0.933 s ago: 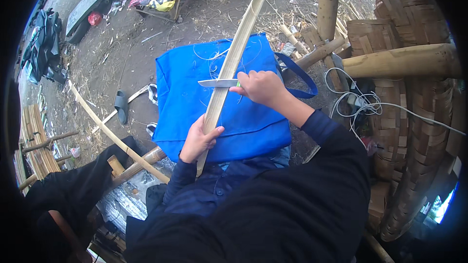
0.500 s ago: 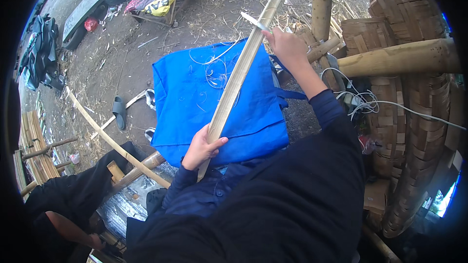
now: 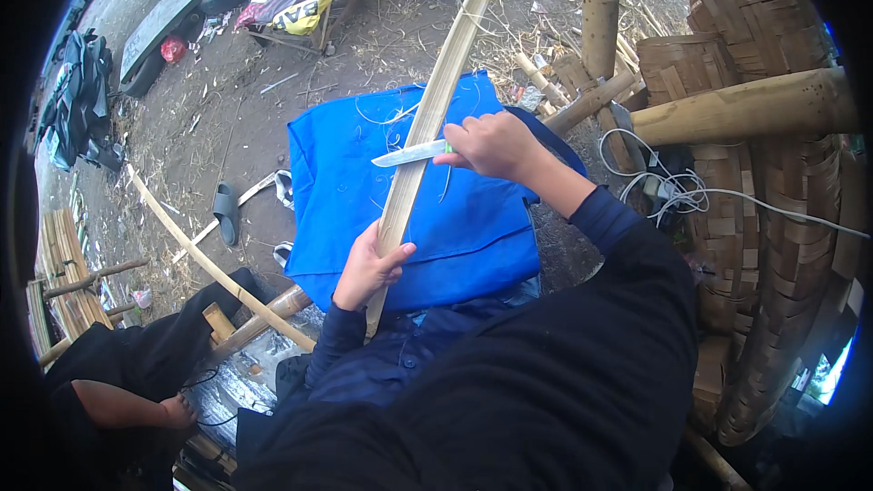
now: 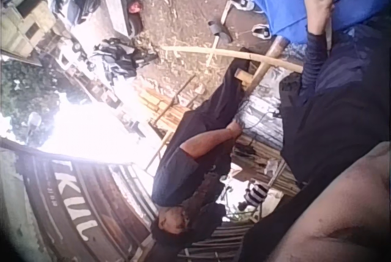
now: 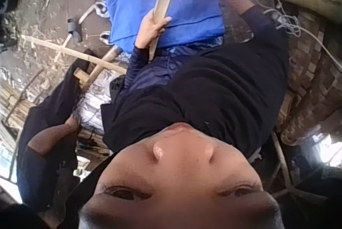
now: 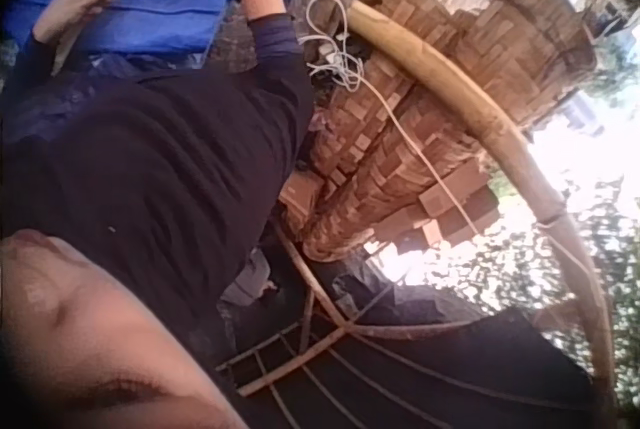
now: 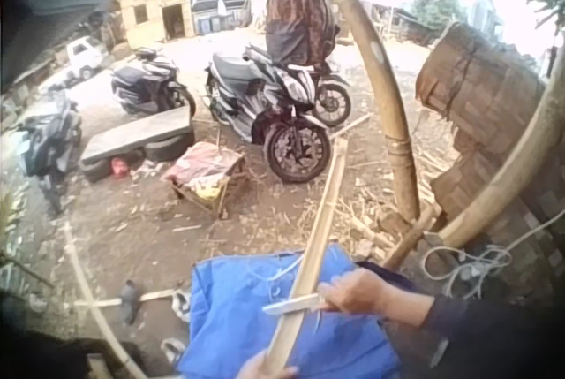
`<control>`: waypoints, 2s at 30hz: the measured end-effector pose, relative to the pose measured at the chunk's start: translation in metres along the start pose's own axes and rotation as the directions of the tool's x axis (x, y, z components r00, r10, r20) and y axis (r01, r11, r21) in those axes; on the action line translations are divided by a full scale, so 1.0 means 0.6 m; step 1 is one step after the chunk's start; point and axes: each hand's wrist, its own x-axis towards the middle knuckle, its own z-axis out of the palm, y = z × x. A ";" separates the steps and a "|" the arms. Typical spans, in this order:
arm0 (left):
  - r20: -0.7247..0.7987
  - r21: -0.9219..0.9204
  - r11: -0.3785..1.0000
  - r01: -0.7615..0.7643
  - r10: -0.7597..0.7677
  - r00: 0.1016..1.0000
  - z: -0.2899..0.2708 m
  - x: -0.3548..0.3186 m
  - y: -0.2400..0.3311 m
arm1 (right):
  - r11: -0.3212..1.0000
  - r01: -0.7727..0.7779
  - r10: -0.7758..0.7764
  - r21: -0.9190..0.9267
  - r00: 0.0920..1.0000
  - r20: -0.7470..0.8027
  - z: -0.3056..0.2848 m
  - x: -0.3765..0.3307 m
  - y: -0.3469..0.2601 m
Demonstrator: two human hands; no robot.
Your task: Using a knife to shave and thin a strip of bamboo.
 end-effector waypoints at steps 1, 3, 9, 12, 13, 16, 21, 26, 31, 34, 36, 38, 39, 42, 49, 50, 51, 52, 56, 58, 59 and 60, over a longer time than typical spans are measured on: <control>0.015 -0.011 1.000 -0.004 0.004 1.000 -0.002 0.001 -0.003 | 1.000 0.006 -0.006 -0.001 1.000 0.000 0.003 0.000 0.006; 0.026 -0.017 1.000 -0.010 0.011 1.000 -0.002 -0.006 -0.011 | 0.918 -0.370 0.379 -0.141 0.925 0.040 0.008 0.001 0.041; 0.047 0.061 0.996 0.060 -0.063 0.997 0.009 -0.016 -0.023 | 0.803 -0.553 0.574 -0.223 0.818 0.034 -0.013 -0.014 0.173; 0.051 -0.002 0.997 0.071 -0.071 0.996 0.003 -0.011 -0.021 | 0.883 -0.468 0.470 -0.044 0.879 0.079 -0.013 0.003 0.113; 0.057 -0.006 0.998 0.067 -0.067 0.996 0.002 -0.008 -0.021 | 0.933 -0.358 0.360 -0.046 0.931 0.056 -0.005 -0.007 0.089; 0.062 -0.046 0.995 0.092 -0.089 0.994 -0.003 -0.008 -0.019 | 0.979 -0.199 0.183 0.038 0.949 0.255 -0.007 -0.012 0.019; 0.078 0.029 0.999 0.036 -0.038 0.996 0.009 -0.017 -0.021 | 0.898 -0.419 0.424 -0.137 0.906 0.007 -0.026 -0.008 0.175; 0.064 -0.011 0.997 0.079 -0.078 0.995 -0.003 -0.013 -0.014 | 0.936 -0.347 0.352 -0.060 0.928 0.122 -0.021 0.012 0.092; 0.062 0.032 0.998 0.053 -0.055 0.997 0.008 -0.023 -0.019 | 0.973 -0.216 0.216 -0.078 0.976 -0.018 -0.038 -0.010 0.153; 0.103 0.051 0.998 0.036 -0.041 0.994 0.014 -0.016 -0.019 | 0.817 -0.530 0.535 -0.227 0.844 -0.046 -0.037 -0.005 0.191; 0.115 0.029 0.997 0.075 -0.078 0.990 0.006 -0.008 -0.021 | 0.846 -0.485 0.510 -0.221 0.857 0.073 -0.040 -0.005 0.170; 0.121 0.004 0.993 0.120 -0.120 0.985 0.003 -0.012 -0.021 | 0.937 -0.335 0.344 -0.100 0.934 0.093 -0.037 -0.018 0.123; 0.122 -0.004 0.994 0.108 -0.106 0.987 0.003 -0.015 -0.018 | 0.984 -0.176 0.173 0.023 0.981 0.093 -0.036 -0.020 0.115; 0.145 0.037 0.997 0.063 -0.068 0.987 0.007 -0.021 -0.016 | 0.972 -0.214 0.216 -0.093 0.976 0.010 -0.059 -0.032 0.185; 0.139 0.086 0.995 0.056 -0.067 0.988 0.008 -0.016 -0.016 | 0.814 -0.535 0.535 -0.227 0.842 -0.067 -0.064 -0.021 0.210; 0.121 0.058 0.996 0.060 -0.067 0.990 0.006 -0.015 -0.017 | 0.899 -0.409 0.418 -0.154 0.908 0.033 -0.058 -0.027 0.187; 0.120 0.056 0.997 0.056 -0.062 0.991 0.006 -0.014 -0.015 | 0.958 -0.278 0.284 -0.066 0.951 0.123 -0.055 -0.029 0.180; 0.134 0.047 0.997 0.062 -0.068 0.989 0.005 -0.016 -0.013 | 0.958 -0.279 0.285 -0.069 0.951 0.120 -0.056 -0.032 0.185; 0.159 0.088 0.996 0.035 -0.049 0.986 0.013 -0.025 -0.012 | 0.887 -0.400 0.392 -0.231 0.916 -0.083 -0.082 -0.036 0.263; 0.196 0.075 0.997 0.003 -0.018 0.980 0.016 -0.027 -0.015 | 0.796 -0.532 0.526 -0.289 0.844 -0.105 -0.104 -0.038 0.301; 0.197 0.075 0.997 -0.004 -0.011 0.980 0.014 -0.025 -0.019 | 0.683 -0.646 0.645 -0.341 0.752 -0.134 -0.109 -0.038 0.310; 0.185 0.091 0.996 0.000 -0.017 0.983 0.012 -0.021 -0.025 | 0.687 -0.659 0.636 -0.306 0.749 -0.184 -0.095 -0.042 0.302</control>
